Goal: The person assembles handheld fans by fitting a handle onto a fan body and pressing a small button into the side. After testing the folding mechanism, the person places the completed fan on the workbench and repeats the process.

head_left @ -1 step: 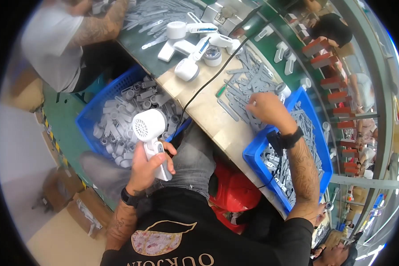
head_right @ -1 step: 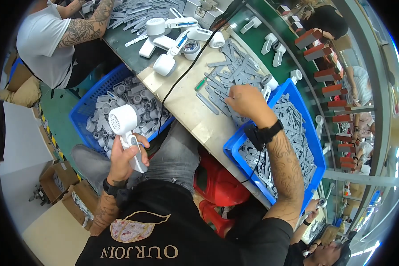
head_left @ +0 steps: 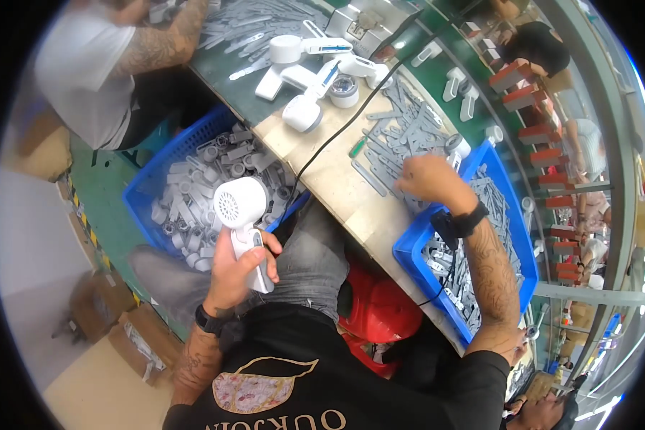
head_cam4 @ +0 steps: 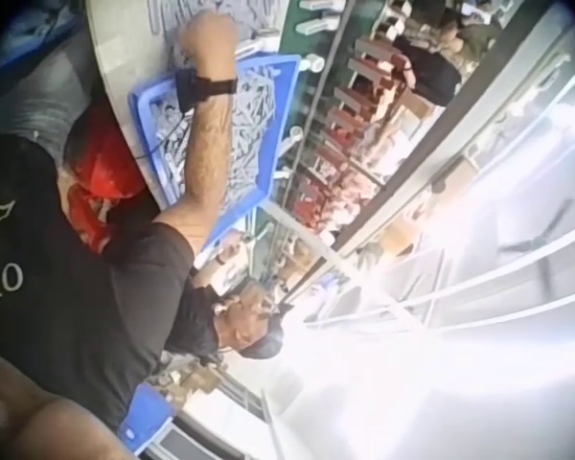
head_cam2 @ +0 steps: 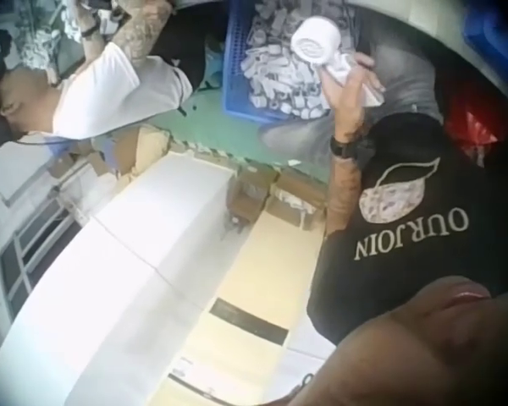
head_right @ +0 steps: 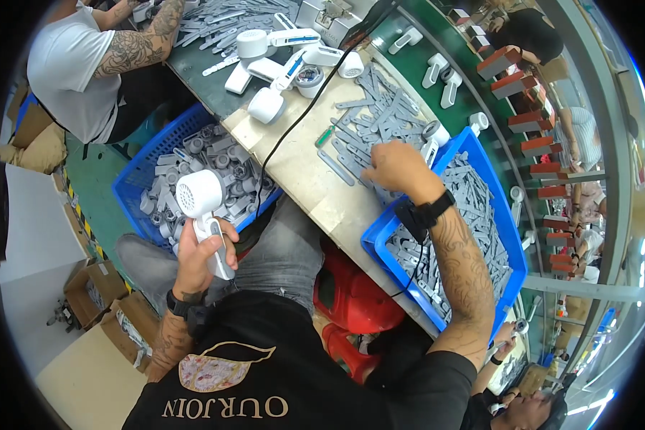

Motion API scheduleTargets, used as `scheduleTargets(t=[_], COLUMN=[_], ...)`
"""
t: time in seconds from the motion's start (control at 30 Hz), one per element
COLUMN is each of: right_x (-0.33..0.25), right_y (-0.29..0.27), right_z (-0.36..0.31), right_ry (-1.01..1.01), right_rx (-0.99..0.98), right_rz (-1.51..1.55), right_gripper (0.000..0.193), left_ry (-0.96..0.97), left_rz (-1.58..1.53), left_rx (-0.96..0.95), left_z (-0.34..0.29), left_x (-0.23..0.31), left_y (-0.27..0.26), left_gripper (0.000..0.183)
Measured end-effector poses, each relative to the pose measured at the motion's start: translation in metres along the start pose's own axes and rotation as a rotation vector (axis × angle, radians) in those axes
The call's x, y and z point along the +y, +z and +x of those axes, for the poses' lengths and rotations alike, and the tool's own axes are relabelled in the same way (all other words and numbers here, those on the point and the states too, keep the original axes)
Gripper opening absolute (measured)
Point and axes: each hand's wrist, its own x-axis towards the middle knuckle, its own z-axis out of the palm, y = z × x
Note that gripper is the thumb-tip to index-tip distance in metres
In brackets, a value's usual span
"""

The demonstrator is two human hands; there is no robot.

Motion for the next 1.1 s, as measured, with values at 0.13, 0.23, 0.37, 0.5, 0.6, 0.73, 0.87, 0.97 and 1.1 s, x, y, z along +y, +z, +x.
scheduleTargets(t=[0.13, 0.23, 0.37, 0.5, 0.6, 0.73, 0.87, 0.97, 1.1], right_x=[-0.013, -0.023, -0.011, 0.052, 0.076, 0.069, 0.066, 0.061, -0.057], right_y=[0.016, 0.019, 0.0, -0.02, -0.018, -0.008, -0.008, -0.032, -0.058], right_z=[0.021, 0.044, 0.069, 0.109, 0.13, 0.153, 0.152, 0.12, 0.004], right_ry=[-0.134, -0.177, -0.154, -0.051, -0.011, -0.073, -0.119, -0.218, -0.267], right_rx=[-0.152, 0.001, -0.057, 0.325, 0.437, 0.398, 0.536, 0.699, 0.562], right_rz=[-0.02, 0.228, 0.165, 0.123, 0.131, 0.149, 0.106, 0.199, 1.035], right_gripper=[0.035, 0.035, 0.032, 0.025, 0.024, 0.022, 0.021, 0.019, 0.023], left_ry=[0.022, 0.0, -0.034, -0.078, -0.062, -0.028, -0.077, -0.055, -0.019], left_rz=[-0.05, -0.012, 0.061, 0.059, 0.105, -0.036, -0.115, -0.104, -0.098], left_rx=[0.067, 0.069, 0.082, 0.064, 0.075, 0.097, 0.056, 0.081, 0.103], left_z=[-0.008, -0.007, -0.01, -0.009, -0.009, -0.006, -0.002, 0.007, 0.004], left_x=[-0.004, -0.003, 0.0, -0.003, -0.007, -0.011, -0.008, -0.009, -0.002], left_y=[-0.005, -0.002, -0.003, -0.008, -0.003, 0.004, 0.003, 0.008, 0.006], left_gripper=[0.053, 0.051, 0.045, 0.04, 0.041, 0.045, 0.056, 0.064, 0.056])
